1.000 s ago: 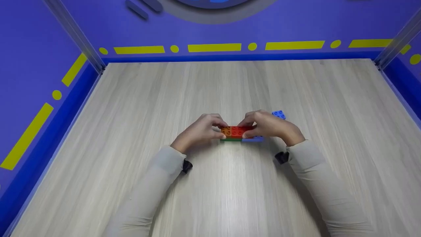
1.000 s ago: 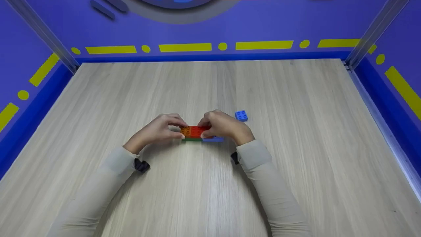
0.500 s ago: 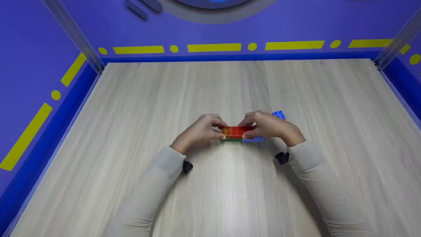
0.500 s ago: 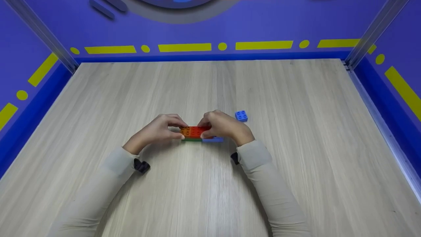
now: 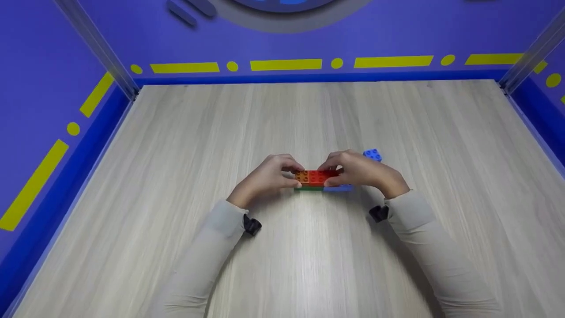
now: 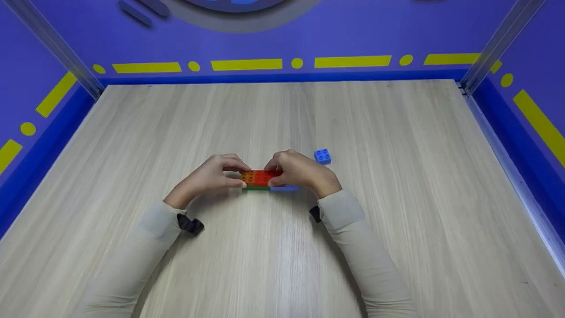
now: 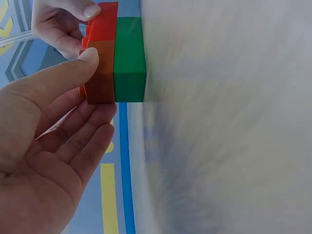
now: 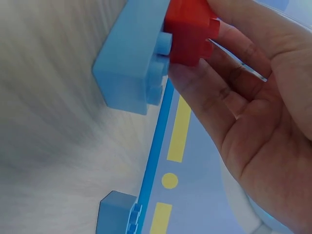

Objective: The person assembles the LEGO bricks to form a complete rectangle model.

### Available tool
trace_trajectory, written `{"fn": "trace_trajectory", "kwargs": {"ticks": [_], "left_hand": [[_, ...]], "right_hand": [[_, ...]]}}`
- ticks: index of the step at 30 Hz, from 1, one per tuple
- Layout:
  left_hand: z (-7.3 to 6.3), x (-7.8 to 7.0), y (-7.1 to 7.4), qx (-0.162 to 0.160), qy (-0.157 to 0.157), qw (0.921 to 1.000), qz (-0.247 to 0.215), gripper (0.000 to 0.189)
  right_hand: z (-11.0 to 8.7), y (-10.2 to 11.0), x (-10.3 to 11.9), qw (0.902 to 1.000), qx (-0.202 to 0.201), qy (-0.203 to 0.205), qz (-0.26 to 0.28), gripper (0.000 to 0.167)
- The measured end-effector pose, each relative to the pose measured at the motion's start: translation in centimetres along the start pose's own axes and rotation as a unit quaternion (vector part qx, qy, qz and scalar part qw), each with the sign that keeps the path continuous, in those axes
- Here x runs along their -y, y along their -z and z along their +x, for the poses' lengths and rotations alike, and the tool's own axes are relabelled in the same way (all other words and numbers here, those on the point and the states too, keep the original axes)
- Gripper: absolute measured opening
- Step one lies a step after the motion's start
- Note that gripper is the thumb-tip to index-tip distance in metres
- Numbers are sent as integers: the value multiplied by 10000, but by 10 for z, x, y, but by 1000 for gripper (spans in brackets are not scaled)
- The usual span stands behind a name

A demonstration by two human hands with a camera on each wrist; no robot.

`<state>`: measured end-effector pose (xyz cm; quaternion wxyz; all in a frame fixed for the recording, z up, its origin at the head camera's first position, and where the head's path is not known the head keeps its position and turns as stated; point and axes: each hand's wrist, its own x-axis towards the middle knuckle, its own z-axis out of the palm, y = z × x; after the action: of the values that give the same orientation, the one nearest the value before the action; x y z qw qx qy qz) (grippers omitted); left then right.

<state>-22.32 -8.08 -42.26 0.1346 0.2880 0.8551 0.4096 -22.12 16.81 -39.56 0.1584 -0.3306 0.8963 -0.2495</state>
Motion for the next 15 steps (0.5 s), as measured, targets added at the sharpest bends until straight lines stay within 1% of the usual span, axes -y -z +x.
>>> {"fn": "trace_trajectory", "kwargs": {"ticks": [6, 11, 15], "left_hand": [[-3, 1, -2, -42, 56, 10000, -12, 33], [-3, -1, -2, -36, 204, 9998, -34, 34], [-2, -3, -2, -29, 258, 9997, 5, 33]], "right_hand": [[-2, -3, -3, 9999, -27, 53, 93, 33], [-5, -4, -3, 9997, -141, 216, -44, 34], [-7, -3, -3, 9991, -223, 311, -187, 35]]}}
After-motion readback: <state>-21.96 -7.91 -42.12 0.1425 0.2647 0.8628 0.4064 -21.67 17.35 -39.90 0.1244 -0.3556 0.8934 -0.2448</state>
